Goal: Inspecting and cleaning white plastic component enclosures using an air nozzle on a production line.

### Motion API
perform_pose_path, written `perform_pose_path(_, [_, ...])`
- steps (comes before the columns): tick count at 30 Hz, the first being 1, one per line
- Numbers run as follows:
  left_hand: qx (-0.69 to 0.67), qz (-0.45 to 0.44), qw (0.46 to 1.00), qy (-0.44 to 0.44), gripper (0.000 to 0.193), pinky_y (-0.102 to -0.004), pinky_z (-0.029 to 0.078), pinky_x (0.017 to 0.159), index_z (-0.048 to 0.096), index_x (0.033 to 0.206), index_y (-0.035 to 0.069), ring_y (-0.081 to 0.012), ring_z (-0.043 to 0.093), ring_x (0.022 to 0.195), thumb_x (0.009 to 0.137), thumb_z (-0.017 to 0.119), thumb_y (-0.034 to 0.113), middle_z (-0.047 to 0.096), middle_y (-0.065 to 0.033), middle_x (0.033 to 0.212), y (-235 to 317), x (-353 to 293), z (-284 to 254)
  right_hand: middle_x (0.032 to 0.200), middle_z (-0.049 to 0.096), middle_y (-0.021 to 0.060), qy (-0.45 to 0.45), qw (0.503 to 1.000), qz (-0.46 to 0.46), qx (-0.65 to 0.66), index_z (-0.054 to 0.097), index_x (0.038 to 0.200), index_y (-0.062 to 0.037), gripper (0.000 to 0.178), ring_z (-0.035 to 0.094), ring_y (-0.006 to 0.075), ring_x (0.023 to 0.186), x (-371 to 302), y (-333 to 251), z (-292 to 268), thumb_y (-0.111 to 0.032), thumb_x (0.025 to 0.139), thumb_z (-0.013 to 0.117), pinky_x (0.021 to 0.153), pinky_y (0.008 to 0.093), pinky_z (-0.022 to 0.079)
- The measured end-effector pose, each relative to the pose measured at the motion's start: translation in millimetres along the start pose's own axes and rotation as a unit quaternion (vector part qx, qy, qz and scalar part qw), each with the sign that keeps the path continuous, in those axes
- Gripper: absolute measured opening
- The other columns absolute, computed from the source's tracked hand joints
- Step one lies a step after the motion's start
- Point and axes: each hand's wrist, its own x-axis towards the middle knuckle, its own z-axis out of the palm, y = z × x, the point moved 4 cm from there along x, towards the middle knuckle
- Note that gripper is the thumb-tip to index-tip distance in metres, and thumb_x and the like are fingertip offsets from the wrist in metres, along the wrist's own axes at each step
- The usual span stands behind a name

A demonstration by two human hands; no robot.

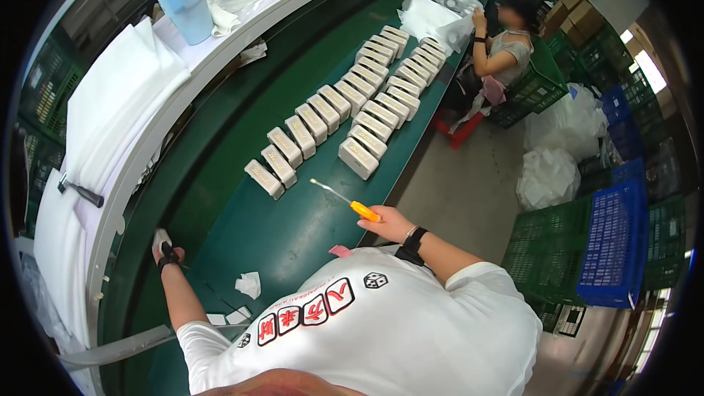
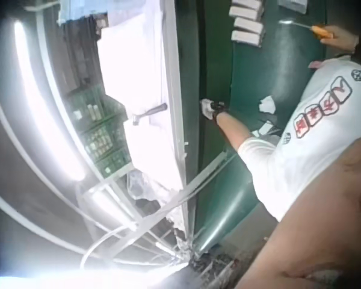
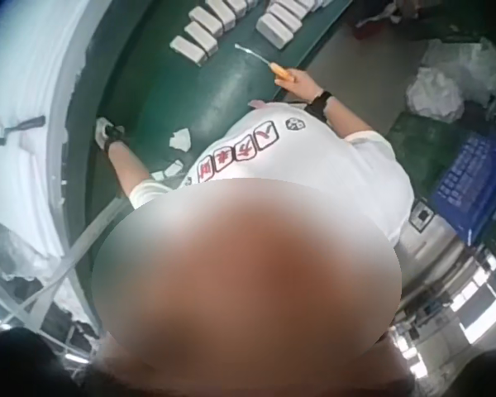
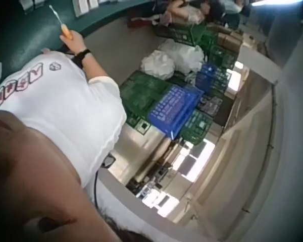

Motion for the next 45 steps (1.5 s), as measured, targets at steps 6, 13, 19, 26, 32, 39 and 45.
perform_pose_path(6, [-0.084, -0.065, 0.99, -0.097, 0.04, -0.0332, 0.046, 0.059, 0.053, 0.106, 0.012, -0.0233, 0.054, 0.068, 0.076, 0.066, 0.034, 0.053, -0.0052, 0.087, -65, -198, 57, 0.079, 0.061, 0.0062, -0.075, 0.994, -0.07, -0.047, 0.061, 0.095, -0.0002, 0.032, 0.056, 0.0148, 0.075, 10, -23, -12, -0.03, 0.086, 0.07, 0.069, 0.0313, 0.046])
perform_pose_path(13, [-0.135, 0.007, 0.96, -0.246, 0.058, -0.0526, 0.043, 0.099, 0.04, 0.137, 0.005, -0.0341, 0.05, 0.121, 0.081, 0.056, 0.007, 0.051, -0.0149, 0.132, -162, -355, -12, 0.101, 0.06, 0.004, -0.237, 0.959, -0.136, -0.077, 0.054, 0.116, -0.0009, 0.032, 0.055, 0.0102, 0.085, 31, -54, -38, -0.016, 0.09, 0.063, 0.08, 0.0262, 0.045])
perform_pose_path(19, [-0.221, 0.094, 0.952, -0.192, 0.056, -0.053, 0.042, 0.1, 0.035, 0.14, 0.008, -0.0344, 0.047, 0.125, 0.088, 0.055, 0.016, 0.047, -0.0124, 0.138, -238, -462, -53, 0.101, 0.06, 0.0085, -0.422, 0.863, -0.251, -0.116, 0.051, 0.112, 0.0003, 0.026, 0.058, 0.0168, 0.075, 63, -75, -33, -0.014, 0.091, 0.057, 0.067, 0.0317, 0.047])
perform_pose_path(26, [-0.226, 0.218, 0.949, -0.012, 0.054, -0.0439, 0.041, 0.103, 0.035, 0.14, 0.005, -0.0274, 0.047, 0.125, 0.097, 0.049, 0.034, 0.048, -0.0102, 0.137, -306, -540, -109, 0.078, 0.061, 0.0187, -0.594, 0.718, -0.228, -0.283, 0.05, 0.094, 0.0017, 0.029, 0.059, 0.0316, 0.068, 44, -115, 0, -0.026, 0.091, 0.059, 0.061, 0.0378, 0.045])
perform_pose_path(32, [-0.236, 0.237, 0.942, 0.031, 0.053, -0.0409, 0.04, 0.105, 0.036, 0.139, 0.006, -0.0237, 0.048, 0.125, 0.098, 0.048, 0.037, 0.048, -0.0081, 0.137, -361, -575, -133, 0.071, 0.059, 0.0219, -0.613, 0.657, -0.254, -0.357, 0.052, 0.087, 0.0014, 0.034, 0.058, 0.0367, 0.065, 27, -121, 22, -0.031, 0.09, 0.061, 0.059, 0.0401, 0.044])
perform_pose_path(39, [-0.203, 0.245, 0.944, 0.089, 0.055, -0.0408, 0.042, 0.104, 0.037, 0.139, 0.009, -0.0233, 0.048, 0.125, 0.096, 0.05, 0.041, 0.048, -0.0073, 0.138, -389, -594, -145, 0.072, 0.059, 0.0229, -0.619, 0.599, -0.335, -0.382, 0.053, 0.089, 0.0022, 0.038, 0.057, 0.0409, 0.068, 10, -118, 34, -0.036, 0.089, 0.061, 0.06, 0.0439, 0.044])
perform_pose_path(45, [-0.176, 0.274, 0.937, 0.128, 0.053, -0.0389, 0.042, 0.103, 0.037, 0.138, 0.007, -0.0226, 0.049, 0.124, 0.096, 0.052, 0.035, 0.049, -0.0077, 0.136, -393, -603, -158, 0.072, 0.059, 0.0229, -0.649, 0.581, -0.337, -0.356, 0.054, 0.089, 0.0015, 0.038, 0.057, 0.0407, 0.069, 10, -117, 42, -0.036, 0.089, 0.061, 0.06, 0.0442, 0.044])
